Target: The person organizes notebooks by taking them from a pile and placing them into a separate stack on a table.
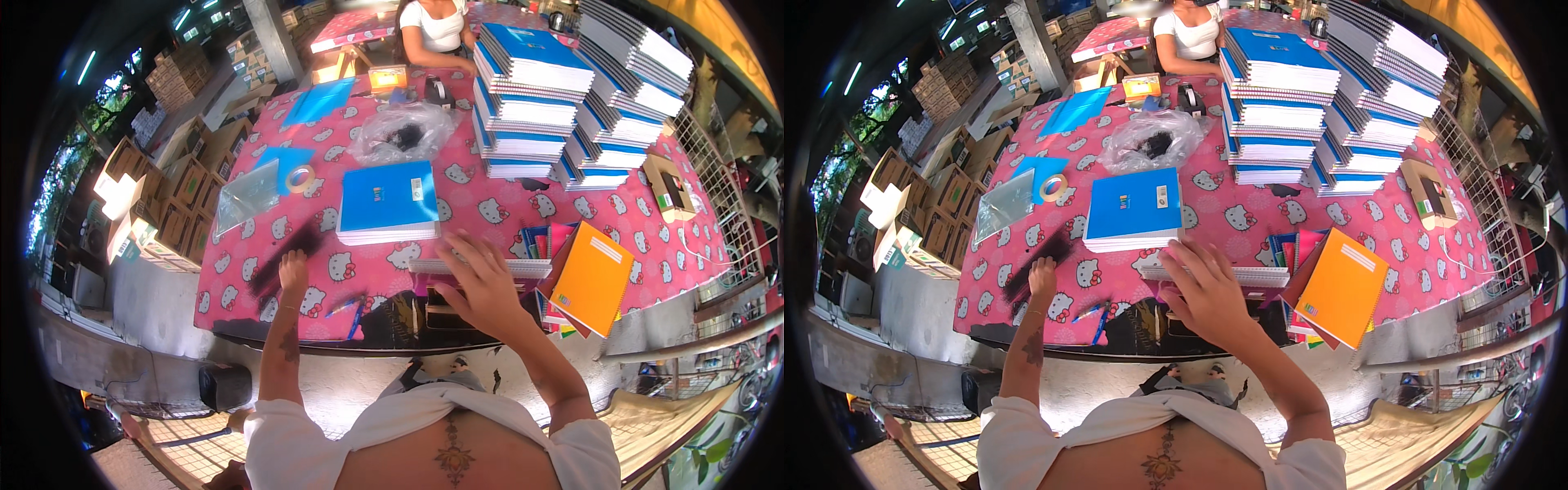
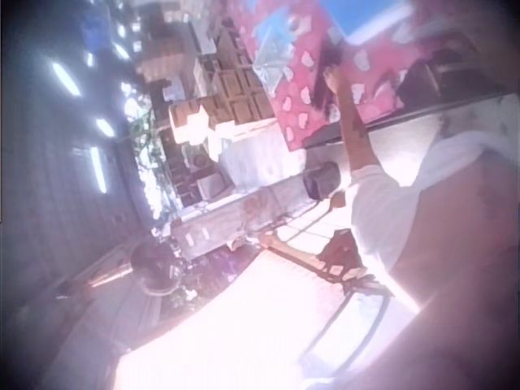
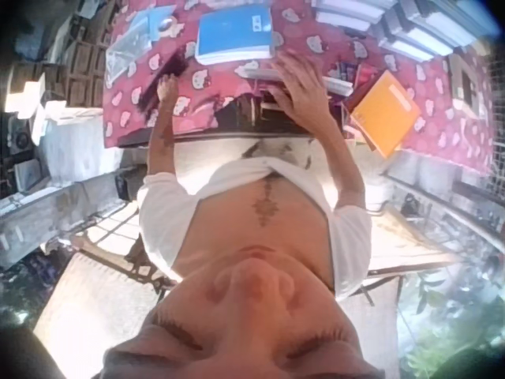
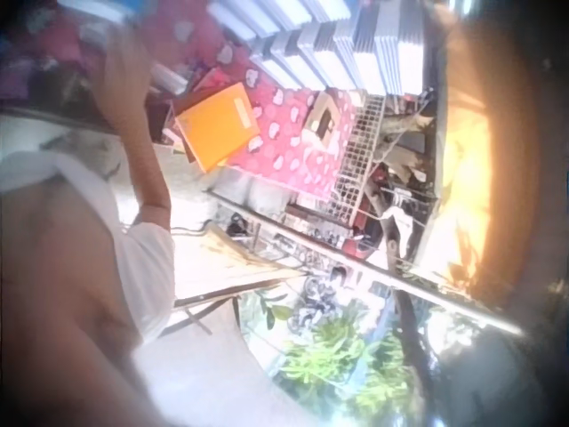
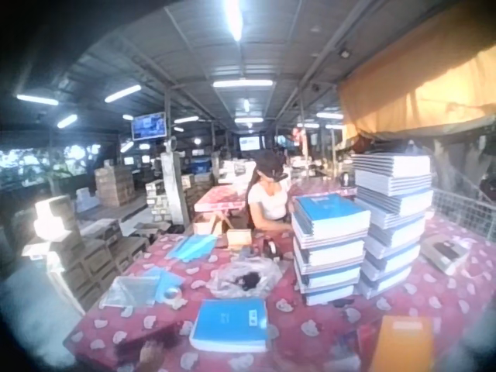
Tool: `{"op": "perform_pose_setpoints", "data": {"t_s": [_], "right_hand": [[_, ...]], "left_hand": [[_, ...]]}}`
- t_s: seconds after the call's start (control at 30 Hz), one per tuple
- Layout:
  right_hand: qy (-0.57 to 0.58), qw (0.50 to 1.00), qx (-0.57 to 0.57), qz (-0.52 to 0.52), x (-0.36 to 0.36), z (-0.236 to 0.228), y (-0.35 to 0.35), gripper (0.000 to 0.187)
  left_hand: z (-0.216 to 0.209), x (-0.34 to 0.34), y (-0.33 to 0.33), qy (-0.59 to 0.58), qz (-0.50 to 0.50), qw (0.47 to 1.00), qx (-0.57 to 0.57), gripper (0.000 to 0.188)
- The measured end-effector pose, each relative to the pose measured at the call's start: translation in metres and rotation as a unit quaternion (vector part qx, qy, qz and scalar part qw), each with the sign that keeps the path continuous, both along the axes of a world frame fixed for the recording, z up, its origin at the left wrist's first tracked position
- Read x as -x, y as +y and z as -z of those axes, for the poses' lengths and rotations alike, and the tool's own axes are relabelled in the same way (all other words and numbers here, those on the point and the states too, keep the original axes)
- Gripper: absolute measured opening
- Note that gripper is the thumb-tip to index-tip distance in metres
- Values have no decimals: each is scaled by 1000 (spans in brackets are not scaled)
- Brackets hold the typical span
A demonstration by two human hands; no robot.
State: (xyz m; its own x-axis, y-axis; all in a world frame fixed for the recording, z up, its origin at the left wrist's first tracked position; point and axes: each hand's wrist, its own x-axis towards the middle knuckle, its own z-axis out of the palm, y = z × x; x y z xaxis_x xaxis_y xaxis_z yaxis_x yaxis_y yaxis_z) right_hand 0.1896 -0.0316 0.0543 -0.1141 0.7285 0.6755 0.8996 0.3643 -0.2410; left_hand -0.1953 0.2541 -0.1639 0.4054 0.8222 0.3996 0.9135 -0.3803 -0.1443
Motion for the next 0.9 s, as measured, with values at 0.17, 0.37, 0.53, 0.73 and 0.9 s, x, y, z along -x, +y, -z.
{"op": "perform_pose_setpoints", "data": {"t_s": [0.17,0.37,0.53,0.73,0.9], "right_hand": [[-15,992,120,46,5,39,25,43],[34,984,156,77,8,57,19,29],[-52,990,36,128,-5,22,-1,48],[591,805,-17,-48,-96,57,-54,66],[659,749,43,-61,-96,122,-55,58]], "left_hand": [[-30,-23,-3,-40,24,996,-77,11],[-26,1,6,-17,114,989,-91,10],[-48,-33,-3,-20,104,984,-144,24],[-125,-107,-66,-159,75,984,-27,43],[-184,-223,-203,-234,327,914,-48,57]]}}
